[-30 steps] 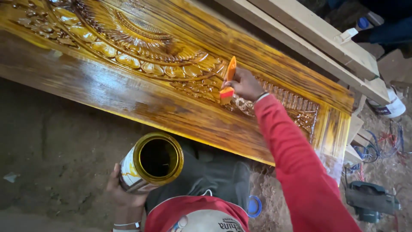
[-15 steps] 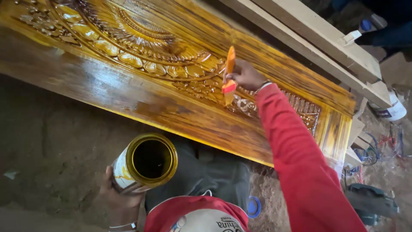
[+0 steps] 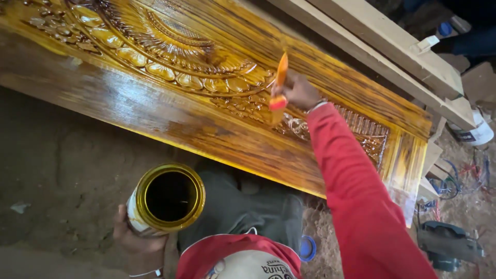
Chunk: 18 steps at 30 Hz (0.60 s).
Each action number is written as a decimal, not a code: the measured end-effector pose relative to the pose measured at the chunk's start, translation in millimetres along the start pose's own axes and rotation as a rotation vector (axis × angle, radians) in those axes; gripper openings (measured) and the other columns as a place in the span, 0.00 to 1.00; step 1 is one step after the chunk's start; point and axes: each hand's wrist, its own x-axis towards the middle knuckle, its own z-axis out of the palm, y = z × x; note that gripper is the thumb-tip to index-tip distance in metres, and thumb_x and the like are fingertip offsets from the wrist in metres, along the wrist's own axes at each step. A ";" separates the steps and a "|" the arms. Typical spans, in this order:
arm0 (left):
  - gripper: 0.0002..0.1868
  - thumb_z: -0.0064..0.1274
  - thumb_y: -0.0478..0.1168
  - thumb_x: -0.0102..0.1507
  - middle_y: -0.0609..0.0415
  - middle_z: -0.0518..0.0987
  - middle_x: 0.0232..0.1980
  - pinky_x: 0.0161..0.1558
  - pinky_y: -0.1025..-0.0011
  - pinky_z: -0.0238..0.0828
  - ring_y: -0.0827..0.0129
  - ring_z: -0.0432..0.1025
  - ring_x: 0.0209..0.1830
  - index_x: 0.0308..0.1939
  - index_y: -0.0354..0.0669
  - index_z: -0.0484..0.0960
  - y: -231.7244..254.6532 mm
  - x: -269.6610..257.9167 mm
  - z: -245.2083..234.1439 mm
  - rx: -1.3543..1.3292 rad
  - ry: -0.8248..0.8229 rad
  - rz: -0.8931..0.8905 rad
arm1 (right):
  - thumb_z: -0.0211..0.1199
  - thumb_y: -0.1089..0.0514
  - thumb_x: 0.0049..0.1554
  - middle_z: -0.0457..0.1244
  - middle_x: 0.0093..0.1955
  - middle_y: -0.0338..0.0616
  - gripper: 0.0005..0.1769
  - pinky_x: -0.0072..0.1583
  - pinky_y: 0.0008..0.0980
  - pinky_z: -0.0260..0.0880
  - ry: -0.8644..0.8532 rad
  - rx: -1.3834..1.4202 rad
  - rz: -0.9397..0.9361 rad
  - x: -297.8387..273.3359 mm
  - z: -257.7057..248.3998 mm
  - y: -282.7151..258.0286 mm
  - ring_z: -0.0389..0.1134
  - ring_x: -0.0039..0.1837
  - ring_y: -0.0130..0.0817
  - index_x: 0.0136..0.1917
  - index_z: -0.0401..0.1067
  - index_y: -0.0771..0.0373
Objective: The person applies a liquid finish to a carved wooden panel using a brush, repeatedly dipping the brush into a container and spreading the liquid across the intricate details.
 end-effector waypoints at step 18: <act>0.44 0.50 0.52 0.65 0.36 0.68 0.73 0.74 0.49 0.58 0.47 0.63 0.74 0.78 0.29 0.57 -42.3 9.4 58.2 0.056 -0.469 -0.258 | 0.65 0.65 0.68 0.70 0.51 0.52 0.08 0.63 0.36 0.77 0.922 0.379 -0.432 -291.0 114.1 -176.4 0.73 0.54 0.38 0.58 0.68 0.64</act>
